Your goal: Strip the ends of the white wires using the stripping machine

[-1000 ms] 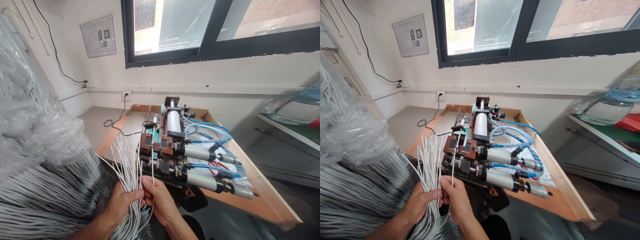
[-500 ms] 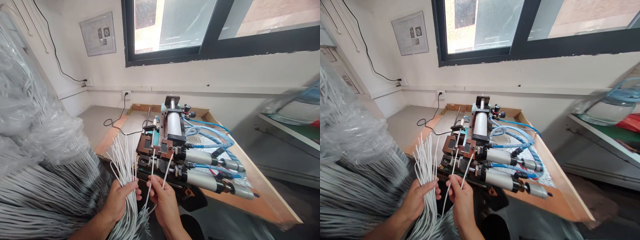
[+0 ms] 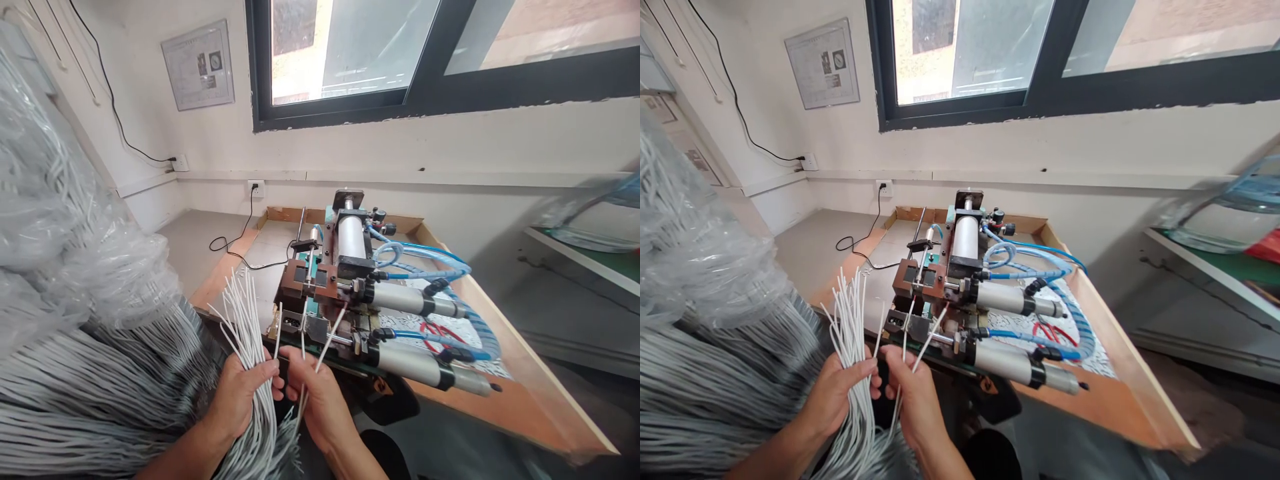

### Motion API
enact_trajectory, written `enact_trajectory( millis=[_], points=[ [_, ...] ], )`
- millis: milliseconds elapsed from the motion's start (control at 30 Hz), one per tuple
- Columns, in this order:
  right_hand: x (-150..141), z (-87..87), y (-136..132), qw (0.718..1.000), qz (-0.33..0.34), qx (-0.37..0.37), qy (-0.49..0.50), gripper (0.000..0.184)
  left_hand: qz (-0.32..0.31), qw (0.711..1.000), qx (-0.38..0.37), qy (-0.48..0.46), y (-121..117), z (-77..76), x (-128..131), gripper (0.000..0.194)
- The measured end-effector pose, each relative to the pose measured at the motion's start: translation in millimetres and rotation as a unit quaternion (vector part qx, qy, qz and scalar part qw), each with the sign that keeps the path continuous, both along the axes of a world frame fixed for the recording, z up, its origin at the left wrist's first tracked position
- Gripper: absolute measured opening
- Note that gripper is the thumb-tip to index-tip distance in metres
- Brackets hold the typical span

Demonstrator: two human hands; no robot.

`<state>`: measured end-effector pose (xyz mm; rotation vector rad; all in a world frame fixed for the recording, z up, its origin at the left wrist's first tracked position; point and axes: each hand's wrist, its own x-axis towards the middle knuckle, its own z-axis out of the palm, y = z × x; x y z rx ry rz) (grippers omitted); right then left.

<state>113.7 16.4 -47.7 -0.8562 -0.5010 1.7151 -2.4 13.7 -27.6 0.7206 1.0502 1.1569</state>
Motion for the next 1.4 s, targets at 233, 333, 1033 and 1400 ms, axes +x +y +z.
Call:
enact_trajectory(
  millis=[233,333,1033,1400],
  points=[
    [-4,-7.9,-6,0.992,-0.083,0.044,-0.083,0.020,-0.026,0.999,0.036,0.010,3,3.4,1,0.012],
    [-3,-6.5,-4,0.989,-0.136,0.021,-0.059,0.020,0.012,1.000,0.005,0.006,5,7.8,1,0.017],
    [0,4.8,21,0.970,-0.114,-0.136,0.169,0.031,0.027,1.000,0.013,0.006,8,6.1,-3,0.017],
    [0,11.7,9,0.998,-0.026,-0.022,0.052,0.029,-0.072,0.997,0.015,0.025,-5,-6.3,1,0.009]
  ],
)
